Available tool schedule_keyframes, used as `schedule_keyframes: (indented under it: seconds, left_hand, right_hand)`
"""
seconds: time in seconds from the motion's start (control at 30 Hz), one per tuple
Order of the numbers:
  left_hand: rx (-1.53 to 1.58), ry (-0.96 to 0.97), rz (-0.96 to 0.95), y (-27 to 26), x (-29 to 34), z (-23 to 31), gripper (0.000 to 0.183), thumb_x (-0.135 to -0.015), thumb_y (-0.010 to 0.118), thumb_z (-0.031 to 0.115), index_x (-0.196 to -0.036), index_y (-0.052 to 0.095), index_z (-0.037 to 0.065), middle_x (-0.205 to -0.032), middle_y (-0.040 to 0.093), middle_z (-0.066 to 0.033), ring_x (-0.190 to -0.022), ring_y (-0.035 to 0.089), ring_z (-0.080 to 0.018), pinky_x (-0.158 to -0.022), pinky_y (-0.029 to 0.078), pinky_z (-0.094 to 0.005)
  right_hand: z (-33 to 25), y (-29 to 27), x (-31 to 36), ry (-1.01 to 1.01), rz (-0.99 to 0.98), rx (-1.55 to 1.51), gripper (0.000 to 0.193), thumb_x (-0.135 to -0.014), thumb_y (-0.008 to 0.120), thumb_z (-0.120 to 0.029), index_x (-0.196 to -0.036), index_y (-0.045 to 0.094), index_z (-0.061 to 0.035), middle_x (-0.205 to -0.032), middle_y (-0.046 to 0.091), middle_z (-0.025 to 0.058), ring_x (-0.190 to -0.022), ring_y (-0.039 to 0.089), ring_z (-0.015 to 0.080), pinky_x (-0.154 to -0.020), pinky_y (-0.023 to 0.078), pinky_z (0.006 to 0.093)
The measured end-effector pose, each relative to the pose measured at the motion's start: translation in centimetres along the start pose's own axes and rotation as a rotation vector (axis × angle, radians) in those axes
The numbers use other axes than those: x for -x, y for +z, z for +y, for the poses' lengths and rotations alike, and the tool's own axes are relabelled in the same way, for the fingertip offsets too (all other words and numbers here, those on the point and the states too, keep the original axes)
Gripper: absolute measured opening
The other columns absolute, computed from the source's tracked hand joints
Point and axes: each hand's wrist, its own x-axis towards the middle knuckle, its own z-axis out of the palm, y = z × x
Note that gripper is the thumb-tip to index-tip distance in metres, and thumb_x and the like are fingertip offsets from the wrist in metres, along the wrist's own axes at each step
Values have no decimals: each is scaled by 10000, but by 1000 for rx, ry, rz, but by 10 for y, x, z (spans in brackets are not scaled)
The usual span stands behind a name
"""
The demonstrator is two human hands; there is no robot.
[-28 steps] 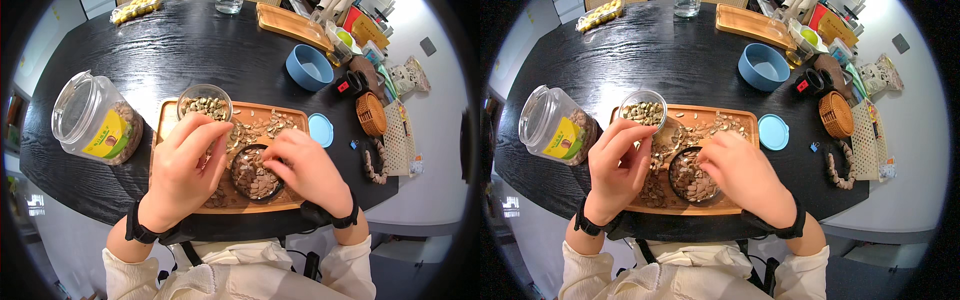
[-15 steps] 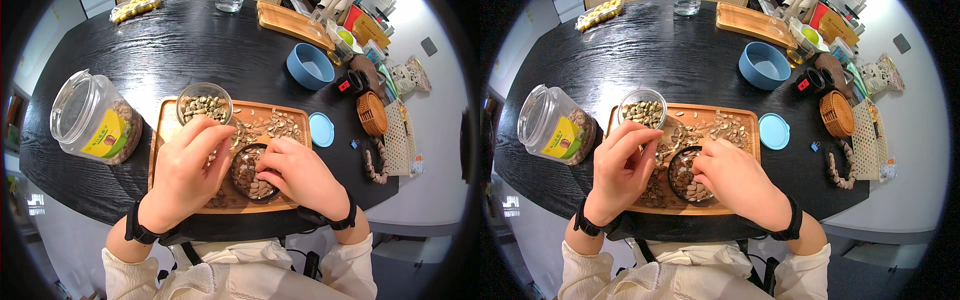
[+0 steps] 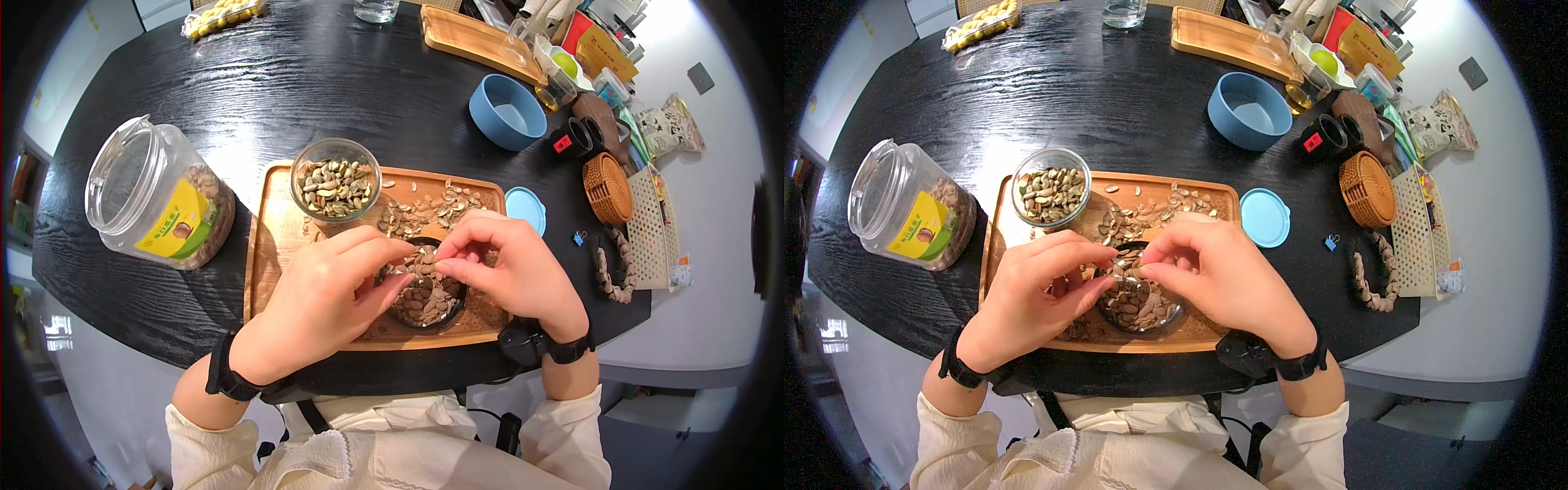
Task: The person peels seeds by hand, removing the outer shells and placing the inner kernels into a small black bowl on a wooden tray.
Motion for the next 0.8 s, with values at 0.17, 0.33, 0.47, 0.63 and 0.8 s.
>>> schedule_keyframes:
  seconds: [0.17, 0.33, 0.47, 0.63, 0.8]
  left_hand:
    - [28, 70, 39, 2, -1, 4, 275, -798, 813, -11, -1057, 726, 19, -885, 686, -69, -665, 630, -137, -576, 507, -256]
    - [-40, 225, 112, -2, -3, 4, 250, -781, 807, -47, -1014, 739, 15, -895, 701, -90, -715, 674, -184, -607, 537, -278]
    - [-138, 241, 219, -4, -2, 5, 234, -778, 790, -89, -981, 733, 11, -893, 703, -92, -716, 670, -172, -596, 532, -277]
    - [-374, -6, 500, -19, -7, -7, 189, -843, 732, -88, -1002, 710, 11, -968, 696, -57, -622, 554, -65, -525, 416, -194]
    - [-410, -40, 436, -12, -7, -9, 209, -877, 687, -91, -1059, 704, 10, -1061, 676, -61, -603, 530, -45, -504, 412, -194]
  right_hand:
    - [5, 1, -3, 161, -108, -483, 171, -941, 741, -126, -1042, 731, 11, -954, 719, 21, -846, 626, 64, -741, 509, 237]
    - [-7, 3, -5, 247, -201, -702, 217, -969, 716, -142, -1094, 723, 36, -1012, 729, 26, -912, 649, 70, -817, 517, 231]
    - [-20, 5, -6, 219, -120, -705, 226, -968, 717, -156, -1111, 727, 20, -999, 725, 25, -899, 640, 67, -794, 514, 234]
    - [-7, 1, -3, 21, -55, -72, 168, -918, 737, -129, -1053, 736, -29, -898, 684, 43, -787, 648, 140, -741, 517, 289]
    - [8, 20, -1, -191, -73, 238, 154, -850, 756, -45, -1003, 733, -44, -903, 630, 85, -766, 639, 244, -683, 511, 338]
